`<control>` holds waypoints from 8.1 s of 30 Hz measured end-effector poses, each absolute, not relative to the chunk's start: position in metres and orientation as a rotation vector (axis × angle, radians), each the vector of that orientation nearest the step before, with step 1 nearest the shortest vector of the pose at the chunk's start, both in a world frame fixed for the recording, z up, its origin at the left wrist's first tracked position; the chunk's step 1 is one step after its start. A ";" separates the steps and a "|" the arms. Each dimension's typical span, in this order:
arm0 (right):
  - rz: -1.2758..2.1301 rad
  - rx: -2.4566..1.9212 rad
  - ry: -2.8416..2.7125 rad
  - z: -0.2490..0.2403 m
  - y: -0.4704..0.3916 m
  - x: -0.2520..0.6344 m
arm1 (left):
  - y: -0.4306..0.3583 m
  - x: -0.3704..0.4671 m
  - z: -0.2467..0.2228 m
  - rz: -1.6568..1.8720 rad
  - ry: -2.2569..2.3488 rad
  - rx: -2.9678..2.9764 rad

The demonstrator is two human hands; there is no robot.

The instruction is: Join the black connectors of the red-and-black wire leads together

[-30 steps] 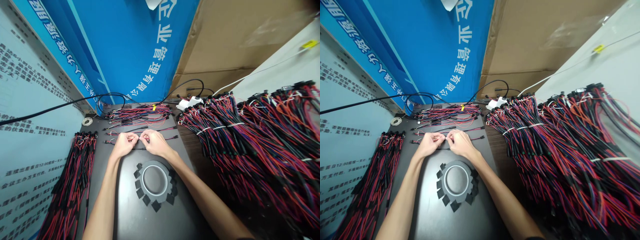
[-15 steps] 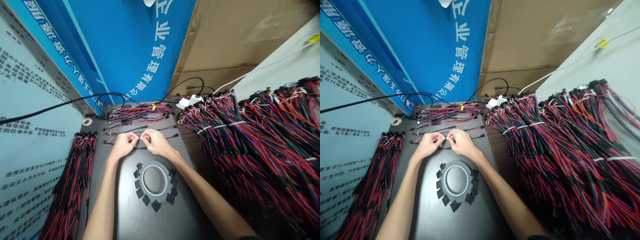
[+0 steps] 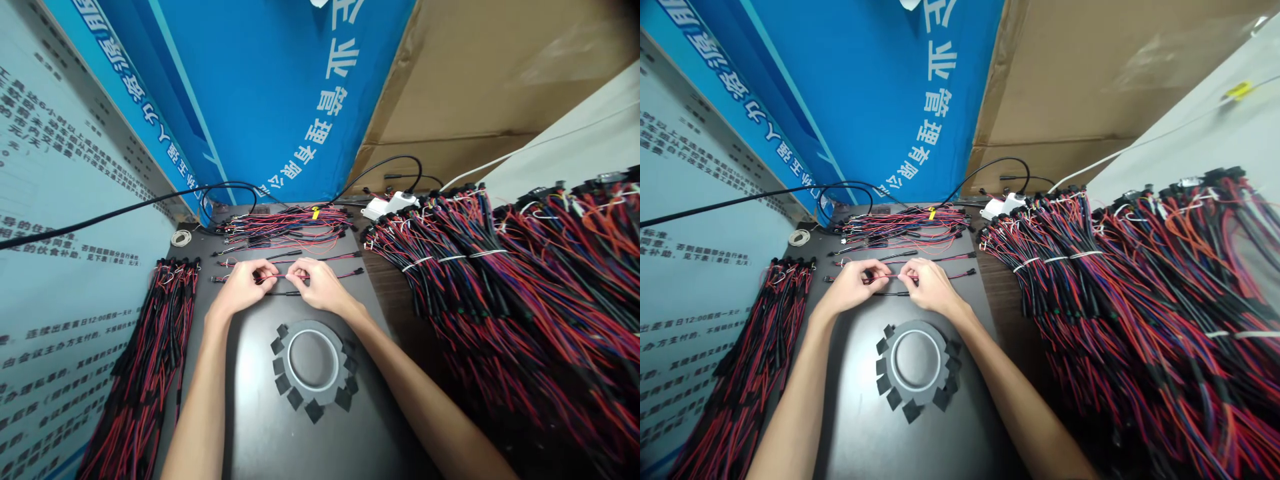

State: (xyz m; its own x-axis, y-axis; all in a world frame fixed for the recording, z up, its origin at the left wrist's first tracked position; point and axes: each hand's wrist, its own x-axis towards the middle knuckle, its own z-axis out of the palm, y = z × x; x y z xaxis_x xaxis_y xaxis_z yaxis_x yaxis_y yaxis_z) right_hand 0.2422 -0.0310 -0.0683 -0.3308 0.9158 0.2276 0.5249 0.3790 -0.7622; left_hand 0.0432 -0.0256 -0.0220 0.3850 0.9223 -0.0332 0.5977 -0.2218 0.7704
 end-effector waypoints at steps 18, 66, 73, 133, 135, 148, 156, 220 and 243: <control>0.795 -1.230 -1.978 -0.068 -0.031 0.243 | -0.023 0.028 -0.015 0.583 1.355 2.057; 0.827 -1.185 -1.950 -0.073 -0.028 0.244 | -0.026 0.060 -0.024 0.492 1.343 2.149; 0.809 -1.154 -1.993 -0.073 -0.027 0.247 | -0.028 0.064 -0.021 0.426 1.383 2.162; 0.759 -1.189 -2.076 -0.064 -0.032 0.246 | -0.028 0.043 -0.045 0.687 1.333 1.705; 0.781 -1.172 -2.048 -0.063 -0.031 0.248 | -0.028 0.044 -0.045 0.682 1.336 1.706; 0.914 -1.176 -2.104 -0.054 -0.026 0.266 | -0.028 0.045 -0.041 0.678 1.327 1.722; 1.003 -1.259 -2.071 -0.046 -0.022 0.288 | -0.028 0.044 -0.041 0.694 1.323 1.709; 0.574 -1.204 -2.188 -0.074 -0.023 0.274 | -0.028 0.043 -0.043 0.704 1.358 1.619; 0.701 -1.187 -2.097 -0.072 -0.022 0.275 | -0.026 0.045 -0.042 0.672 1.354 1.638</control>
State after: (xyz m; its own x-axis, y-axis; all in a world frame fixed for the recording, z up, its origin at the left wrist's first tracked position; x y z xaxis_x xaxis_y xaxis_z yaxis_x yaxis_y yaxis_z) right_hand 0.2752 -0.0224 -0.0717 -0.4027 0.8791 0.2549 0.5490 0.4548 -0.7013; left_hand 0.0445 -0.0257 -0.0423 0.2587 0.9580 -0.1235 0.4807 -0.0168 0.8767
